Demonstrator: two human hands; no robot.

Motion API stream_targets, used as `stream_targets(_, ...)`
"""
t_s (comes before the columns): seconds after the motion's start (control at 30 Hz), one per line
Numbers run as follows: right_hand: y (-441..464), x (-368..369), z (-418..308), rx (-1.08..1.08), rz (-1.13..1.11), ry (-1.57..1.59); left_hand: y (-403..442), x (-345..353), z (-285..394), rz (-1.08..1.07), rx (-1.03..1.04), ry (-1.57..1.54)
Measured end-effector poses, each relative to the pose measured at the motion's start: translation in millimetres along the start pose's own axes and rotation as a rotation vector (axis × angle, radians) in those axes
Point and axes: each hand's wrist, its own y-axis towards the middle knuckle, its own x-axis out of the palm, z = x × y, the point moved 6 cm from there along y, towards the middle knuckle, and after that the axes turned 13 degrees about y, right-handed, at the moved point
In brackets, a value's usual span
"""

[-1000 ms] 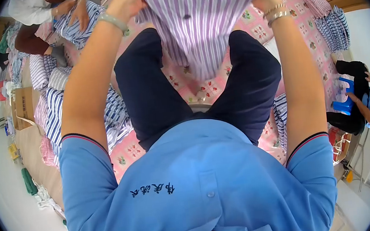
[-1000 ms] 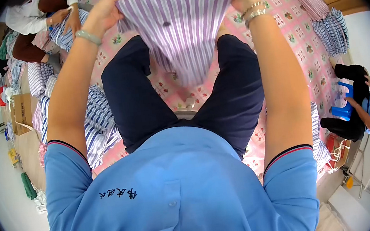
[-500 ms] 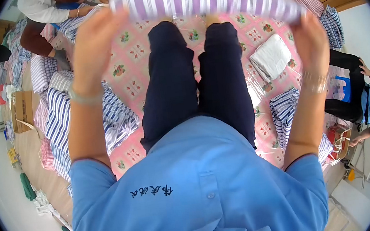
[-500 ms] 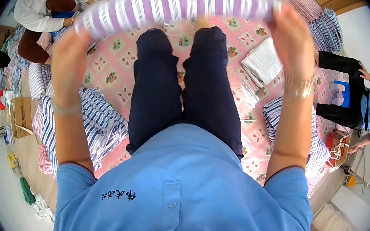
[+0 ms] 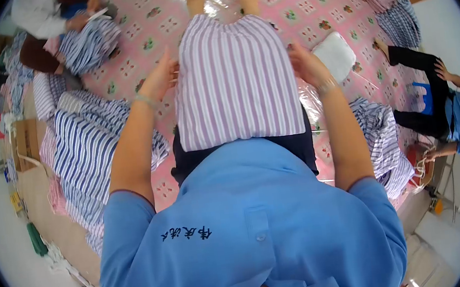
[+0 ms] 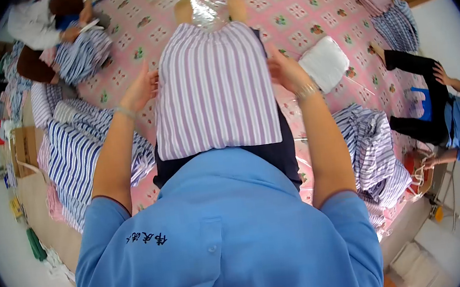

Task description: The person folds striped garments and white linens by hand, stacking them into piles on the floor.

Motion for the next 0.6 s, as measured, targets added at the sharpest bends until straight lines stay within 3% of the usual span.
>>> stream_targets(0.07,24.1,41.8,-22.9,-0.132,-0.132,0.104,26.8,19.2,15.4,-0.1,-0.099,-0.009)
stream_targets(0.13,82.8,15.4,-5.9,0.121,-0.009,-0.005,40.8,23.9,42.5,-0.024,0.09,-0.004)
stream_targets(0.17,87.3,17.1,-11.2,0.117,0.01,0.009,47.4,26.9,47.9,-0.044,0.085,0.007)
stream_targets(0.23,90.8,16.6,-24.2,0.061,0.162,-0.336,52.7,26.0,54.6,-0.115,0.085,0.019)
stream_targets(0.27,83.4,22.9,-32.7,0.065,0.156,-0.338,52.5,21.8,59.5,-0.135,0.091,0.016)
stream_targets(0.3,69.4,36.1,-55.1,-0.095,0.114,-0.187,50.5,15.7,70.1,-0.12,0.09,0.01)
stream_targets(0.37,48.4,55.8,-103.2,-0.302,-0.04,-0.002,35.1,-1.0,120.3,-0.018,0.357,-0.14)
stream_targets(0.43,19.5,69.3,-151.2,-0.464,-0.177,0.075,1.8,-5.0,178.8,-0.074,0.621,-0.086)
stream_targets(0.47,-5.4,81.4,-174.2,-0.577,-0.207,0.119,-20.5,-5.6,200.0,-0.06,0.621,-0.087)
stream_targets(0.53,-97.9,123.1,-205.0,-0.809,-0.354,0.206,-79.3,-2.0,240.5,-0.032,0.929,-0.103)
stream_targets(0.6,-102.1,112.8,-201.8,-0.759,-0.347,0.254,-112.0,4.5,235.7,0.003,1.006,-0.124)
